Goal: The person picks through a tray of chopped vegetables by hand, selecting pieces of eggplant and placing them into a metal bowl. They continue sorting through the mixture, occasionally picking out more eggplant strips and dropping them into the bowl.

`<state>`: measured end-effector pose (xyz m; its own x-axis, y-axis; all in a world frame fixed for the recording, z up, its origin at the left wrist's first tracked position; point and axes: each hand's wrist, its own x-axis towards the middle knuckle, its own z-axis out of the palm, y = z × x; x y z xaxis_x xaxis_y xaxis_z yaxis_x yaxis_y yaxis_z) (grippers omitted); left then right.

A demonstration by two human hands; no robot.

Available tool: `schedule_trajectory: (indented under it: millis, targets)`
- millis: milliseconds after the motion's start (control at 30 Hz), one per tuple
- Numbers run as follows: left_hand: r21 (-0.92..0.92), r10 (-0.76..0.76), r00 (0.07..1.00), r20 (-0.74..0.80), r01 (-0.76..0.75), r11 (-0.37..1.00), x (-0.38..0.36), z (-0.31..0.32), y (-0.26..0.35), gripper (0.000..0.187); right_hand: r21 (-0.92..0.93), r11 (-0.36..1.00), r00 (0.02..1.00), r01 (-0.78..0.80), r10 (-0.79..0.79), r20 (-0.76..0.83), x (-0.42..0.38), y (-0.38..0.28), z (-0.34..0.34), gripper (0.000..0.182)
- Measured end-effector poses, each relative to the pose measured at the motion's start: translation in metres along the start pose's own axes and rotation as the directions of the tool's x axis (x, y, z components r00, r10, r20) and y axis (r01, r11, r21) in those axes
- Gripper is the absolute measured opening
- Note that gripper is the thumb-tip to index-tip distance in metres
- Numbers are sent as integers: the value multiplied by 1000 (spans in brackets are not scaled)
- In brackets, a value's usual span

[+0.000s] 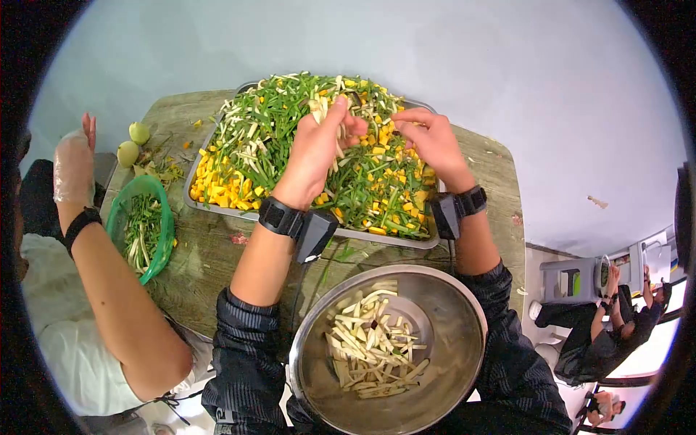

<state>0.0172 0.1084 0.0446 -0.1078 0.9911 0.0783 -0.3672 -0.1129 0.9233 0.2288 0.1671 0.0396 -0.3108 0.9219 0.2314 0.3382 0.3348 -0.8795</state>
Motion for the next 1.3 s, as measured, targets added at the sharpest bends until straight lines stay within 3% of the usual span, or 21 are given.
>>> schedule_trajectory:
  millis: [67,133,167,233,267,333,567,633,667,733,767,833,900,1000,1067,1100,1167,1300]
  targets:
    - [70,-41,999,0,41,997,-4,0,4,39,74,997,1000,19,-20,14,-10,-33,4,27]
    - [142,-82,997,-1,81,986,-6,-2,4,38,230,970,979,77,-117,166,-22,-61,18,27]
    - [137,-104,994,27,99,986,-5,-4,2,37,232,970,980,75,-115,164,-22,-59,23,27]
    - [135,-126,991,55,117,984,-5,-7,-1,35,-2,929,927,371,-370,59,-21,-52,33,26]
    - [135,-135,989,67,125,983,-4,-7,-2,33,-2,928,927,371,-371,58,-22,-51,32,26]
    - [134,-142,987,79,130,982,-5,-5,1,32,-192,944,964,267,-263,47,-25,-54,32,28]
    - [186,-33,999,24,28,982,-10,-1,6,24,-208,910,933,360,-352,72,-31,-66,34,28]
    - [170,-25,1000,-17,28,985,-10,-1,10,22,-25,931,927,364,-360,110,-32,-71,33,34]
    - [155,-5,1000,-3,5,988,-8,-2,12,22,-24,928,924,371,-366,112,-34,-75,32,34]
    - [117,8,1000,-3,-7,993,-7,-4,15,22,192,981,969,5,-52,240,-37,-82,31,43]
    - [113,12,1000,-12,-10,993,-6,-7,16,22,190,982,967,7,-55,249,-36,-84,32,43]
    - [-21,-41,999,34,42,999,-5,-10,18,24,474,877,941,-76,-94,325,-36,-86,35,47]
    - [7,-27,999,20,26,1000,-4,-13,18,27,467,884,927,-31,-149,345,-28,-86,35,44]
    - [-20,-33,998,51,34,999,0,-18,16,29,414,910,926,23,-176,335,-17,-89,33,41]
    - [-66,5,1000,9,-4,998,1,-19,17,30,267,962,969,-53,-15,246,-5,-85,31,32]
    - [-68,8,1000,8,-8,998,0,-19,20,30,266,963,969,-50,-18,246,4,-78,29,32]
    - [-163,40,998,-45,-47,985,-3,-17,29,29,-75,997,999,-33,35,24,21,-56,29,26]
    - [-171,48,999,-22,-51,984,-3,-21,28,32,-213,977,1000,14,-9,27,37,-31,39,24]
